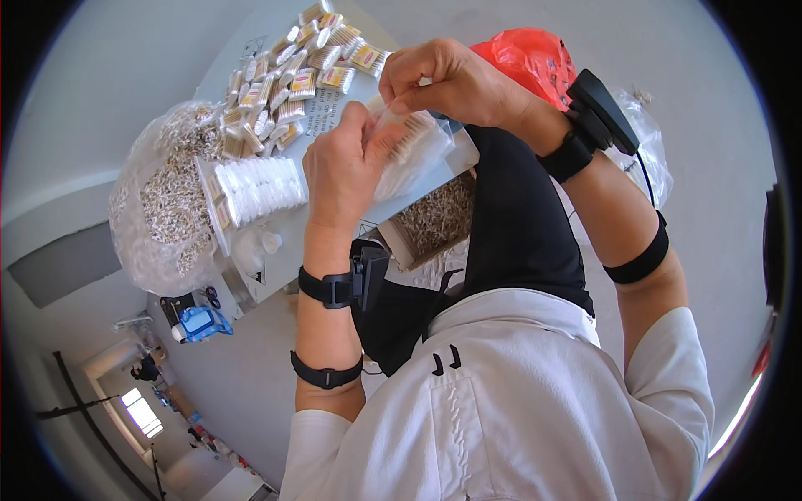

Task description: Packing small boxes of cotton swabs into plastic bags at a workbench.

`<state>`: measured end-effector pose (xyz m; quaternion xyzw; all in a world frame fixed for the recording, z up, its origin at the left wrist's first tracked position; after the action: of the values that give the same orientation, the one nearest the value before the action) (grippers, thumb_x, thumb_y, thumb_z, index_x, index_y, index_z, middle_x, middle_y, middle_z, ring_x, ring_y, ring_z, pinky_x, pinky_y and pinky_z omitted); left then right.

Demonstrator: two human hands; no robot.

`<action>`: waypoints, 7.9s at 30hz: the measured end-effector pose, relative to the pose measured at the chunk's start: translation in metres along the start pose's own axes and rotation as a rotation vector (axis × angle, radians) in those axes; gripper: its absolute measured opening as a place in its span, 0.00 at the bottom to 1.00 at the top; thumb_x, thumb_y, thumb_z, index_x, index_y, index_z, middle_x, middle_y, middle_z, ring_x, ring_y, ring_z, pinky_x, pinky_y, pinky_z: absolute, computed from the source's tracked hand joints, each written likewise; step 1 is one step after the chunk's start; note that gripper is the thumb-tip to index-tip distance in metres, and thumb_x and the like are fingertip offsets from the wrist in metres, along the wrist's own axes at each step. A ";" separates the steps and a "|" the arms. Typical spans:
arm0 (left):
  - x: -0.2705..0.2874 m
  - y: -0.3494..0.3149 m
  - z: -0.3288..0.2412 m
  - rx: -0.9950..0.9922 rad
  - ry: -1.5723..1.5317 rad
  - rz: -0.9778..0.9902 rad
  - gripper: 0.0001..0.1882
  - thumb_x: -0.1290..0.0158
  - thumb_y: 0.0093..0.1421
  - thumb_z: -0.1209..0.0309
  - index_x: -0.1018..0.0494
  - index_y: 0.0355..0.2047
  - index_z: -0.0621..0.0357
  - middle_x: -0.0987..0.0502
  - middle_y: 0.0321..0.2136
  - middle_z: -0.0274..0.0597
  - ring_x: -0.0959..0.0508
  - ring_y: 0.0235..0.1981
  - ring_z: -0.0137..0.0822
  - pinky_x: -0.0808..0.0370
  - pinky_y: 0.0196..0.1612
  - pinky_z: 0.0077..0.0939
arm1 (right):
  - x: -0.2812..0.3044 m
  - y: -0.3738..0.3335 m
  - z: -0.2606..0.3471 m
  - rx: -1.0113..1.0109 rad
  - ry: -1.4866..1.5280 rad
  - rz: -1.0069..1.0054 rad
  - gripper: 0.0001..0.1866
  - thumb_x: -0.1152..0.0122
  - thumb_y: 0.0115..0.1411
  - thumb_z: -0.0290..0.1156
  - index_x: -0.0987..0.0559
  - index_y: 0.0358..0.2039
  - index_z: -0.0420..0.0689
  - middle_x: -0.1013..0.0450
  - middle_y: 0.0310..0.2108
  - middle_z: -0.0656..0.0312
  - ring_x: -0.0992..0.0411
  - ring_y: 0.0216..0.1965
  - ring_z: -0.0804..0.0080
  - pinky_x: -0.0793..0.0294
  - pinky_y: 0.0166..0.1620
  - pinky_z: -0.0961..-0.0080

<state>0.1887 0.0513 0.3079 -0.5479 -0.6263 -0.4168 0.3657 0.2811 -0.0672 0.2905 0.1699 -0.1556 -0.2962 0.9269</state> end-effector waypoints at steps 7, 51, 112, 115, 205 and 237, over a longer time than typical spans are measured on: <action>-0.010 -0.004 -0.010 -0.088 0.172 -0.140 0.14 0.45 0.60 0.60 0.28 0.28 0.58 0.24 0.19 0.47 0.23 0.23 0.54 0.29 0.24 0.44 | -0.001 -0.006 -0.014 -0.130 0.158 -0.023 0.03 0.37 0.54 0.21 0.22 0.26 0.36 0.25 0.31 0.62 0.29 0.33 0.77 0.27 0.39 0.79; -0.136 -0.095 0.168 0.877 -0.913 -0.705 0.19 0.50 0.64 0.70 0.37 0.16 0.61 0.36 0.15 0.29 0.38 0.19 0.23 0.37 0.23 0.26 | -0.039 -0.089 -0.102 -0.620 -0.335 -0.318 0.51 0.28 0.47 0.44 0.46 0.66 0.43 0.28 0.49 0.40 0.29 0.51 0.45 0.31 0.54 0.62; -0.116 -0.111 0.212 0.878 -0.996 -0.786 0.16 0.49 0.64 0.71 0.35 0.19 0.60 0.31 0.19 0.30 0.35 0.21 0.23 0.34 0.25 0.24 | -0.031 -0.068 -0.103 -0.355 -0.169 -0.370 0.21 0.36 0.53 0.25 0.20 0.49 0.53 0.27 0.49 0.56 0.31 0.53 0.62 0.32 0.55 0.70; -0.116 -0.114 0.214 0.844 -0.797 -0.753 0.17 0.49 0.64 0.70 0.37 0.19 0.62 0.33 0.16 0.34 0.37 0.21 0.26 0.34 0.26 0.27 | -0.035 -0.057 -0.103 -0.364 -0.451 -0.261 0.20 0.36 0.52 0.27 0.18 0.46 0.58 0.31 0.53 0.51 0.35 0.57 0.56 0.35 0.59 0.66; -0.109 -0.107 0.198 0.692 -0.496 -0.701 0.14 0.50 0.64 0.69 0.38 0.24 0.61 0.30 0.17 0.56 0.29 0.21 0.58 0.33 0.25 0.44 | -0.121 0.008 -0.074 -0.234 -0.859 0.170 0.17 0.33 0.43 0.32 0.17 0.38 0.58 0.37 0.60 0.55 0.52 0.68 0.52 0.60 0.68 0.46; -0.109 -0.106 0.197 0.693 -0.478 -0.709 0.14 0.51 0.64 0.69 0.39 0.25 0.62 0.31 0.17 0.57 0.29 0.20 0.59 0.33 0.24 0.44 | -0.136 0.013 -0.073 -0.236 -0.867 0.228 0.20 0.29 0.43 0.34 0.17 0.40 0.59 0.38 0.60 0.54 0.53 0.69 0.51 0.58 0.66 0.41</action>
<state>0.0974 0.1862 0.1196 -0.2303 -0.9388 -0.1479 0.2092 0.2106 0.0410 0.2048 -0.0946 -0.5119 -0.2519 0.8158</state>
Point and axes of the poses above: each hand's wrist, its own y-axis towards the middle knuckle, its own x-axis out of the back of the hand, z = x × y, the point moved 6 cm from there along y, towards the middle knuckle
